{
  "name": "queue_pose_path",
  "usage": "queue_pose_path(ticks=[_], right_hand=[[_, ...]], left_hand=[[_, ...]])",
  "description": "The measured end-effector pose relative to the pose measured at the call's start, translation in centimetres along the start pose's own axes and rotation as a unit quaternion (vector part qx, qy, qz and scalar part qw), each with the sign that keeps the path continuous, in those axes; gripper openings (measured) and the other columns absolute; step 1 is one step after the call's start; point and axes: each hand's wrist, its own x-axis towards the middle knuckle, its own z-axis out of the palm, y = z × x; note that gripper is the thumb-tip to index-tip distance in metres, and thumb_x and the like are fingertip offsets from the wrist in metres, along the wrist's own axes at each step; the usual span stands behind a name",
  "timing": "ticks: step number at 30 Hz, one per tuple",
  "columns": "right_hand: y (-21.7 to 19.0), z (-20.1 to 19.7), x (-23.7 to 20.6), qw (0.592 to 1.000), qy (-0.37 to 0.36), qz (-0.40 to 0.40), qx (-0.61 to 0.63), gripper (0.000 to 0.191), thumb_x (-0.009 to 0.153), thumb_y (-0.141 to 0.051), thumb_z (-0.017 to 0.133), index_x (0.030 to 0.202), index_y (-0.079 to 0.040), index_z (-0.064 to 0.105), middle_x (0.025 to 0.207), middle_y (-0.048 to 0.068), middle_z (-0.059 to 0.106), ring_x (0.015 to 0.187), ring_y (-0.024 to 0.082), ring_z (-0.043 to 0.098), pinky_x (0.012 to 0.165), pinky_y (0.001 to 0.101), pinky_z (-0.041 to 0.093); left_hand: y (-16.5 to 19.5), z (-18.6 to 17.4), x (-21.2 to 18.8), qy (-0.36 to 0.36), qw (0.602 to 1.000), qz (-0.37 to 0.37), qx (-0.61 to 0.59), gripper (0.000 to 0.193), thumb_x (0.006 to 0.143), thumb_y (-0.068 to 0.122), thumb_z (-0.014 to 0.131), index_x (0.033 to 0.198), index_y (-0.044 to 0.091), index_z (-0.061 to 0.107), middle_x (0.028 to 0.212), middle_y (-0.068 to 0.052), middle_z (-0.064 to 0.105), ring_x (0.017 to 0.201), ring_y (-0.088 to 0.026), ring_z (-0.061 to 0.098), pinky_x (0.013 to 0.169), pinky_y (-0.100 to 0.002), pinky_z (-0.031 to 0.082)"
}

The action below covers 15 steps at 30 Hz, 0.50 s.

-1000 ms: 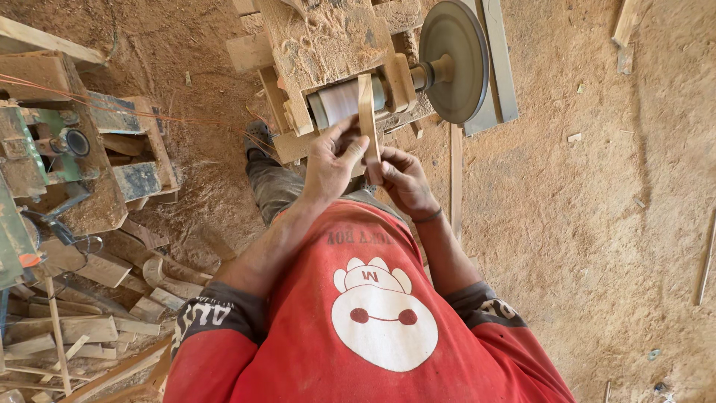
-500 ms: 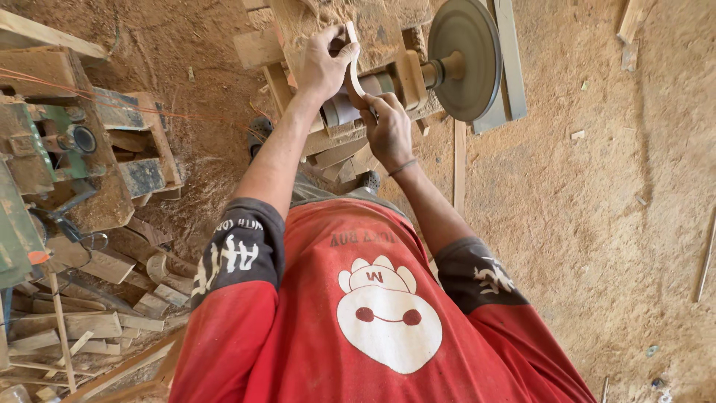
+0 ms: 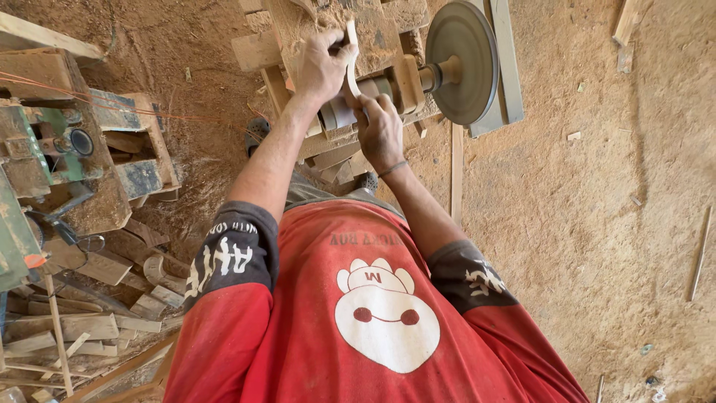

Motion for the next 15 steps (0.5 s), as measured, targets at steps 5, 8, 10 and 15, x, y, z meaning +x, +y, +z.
queue_pose_path(ticks=[5, 8, 10, 15], right_hand=[[-0.4, -0.2, -1.6, 0.998, -0.050, 0.036, 0.006, 0.019, 0.095, -0.008, 0.072, 0.112, 0.000, 0.071, 0.094, 0.014, 0.066, 0.074, 0.029, 0.066, 0.062, 0.0398, 0.054], [-0.7, -0.5, -3.0, 0.999, -0.021, 0.009, 0.025, 0.019, 0.094, -0.007, 0.074, 0.112, -0.001, 0.073, 0.095, 0.015, 0.065, 0.081, 0.034, 0.067, 0.070, 0.0430, 0.055], [-0.7, -0.6, -3.4, 0.999, -0.022, 0.021, 0.027, 0.021, 0.093, -0.007, 0.075, 0.112, -0.001, 0.073, 0.094, 0.015, 0.065, 0.080, 0.034, 0.067, 0.070, 0.0429, 0.055], [-0.6, -1.2, -4.8, 0.999, -0.028, 0.016, 0.039, 0.022, 0.090, -0.008, 0.076, 0.111, -0.002, 0.073, 0.097, 0.016, 0.066, 0.084, 0.034, 0.068, 0.073, 0.0419, 0.056]], left_hand=[[-1.0, -0.3, -2.0, -0.051, 0.991, -0.119, 0.036, 0.020, 0.098, 0.026, 0.069, 0.108, 0.010, 0.076, 0.099, -0.006, 0.079, 0.078, -0.017, 0.075, 0.070, -0.039, 0.059], [-1.6, 0.0, -3.2, 0.062, 0.984, 0.042, 0.161, 0.030, 0.080, 0.024, 0.088, 0.101, 0.004, 0.079, 0.115, -0.016, 0.074, 0.111, -0.030, 0.062, 0.101, -0.054, 0.036], [-2.1, 0.3, -3.9, 0.046, 0.986, 0.012, 0.160, 0.035, 0.082, 0.028, 0.090, 0.107, 0.008, 0.077, 0.130, -0.013, 0.068, 0.128, -0.030, 0.050, 0.114, -0.053, 0.024], [-3.1, 1.6, -6.1, 0.089, 0.975, 0.012, 0.202, 0.063, 0.076, 0.033, 0.095, 0.130, 0.014, 0.067, 0.149, -0.016, 0.051, 0.146, -0.039, 0.033, 0.122, -0.062, 0.011]])
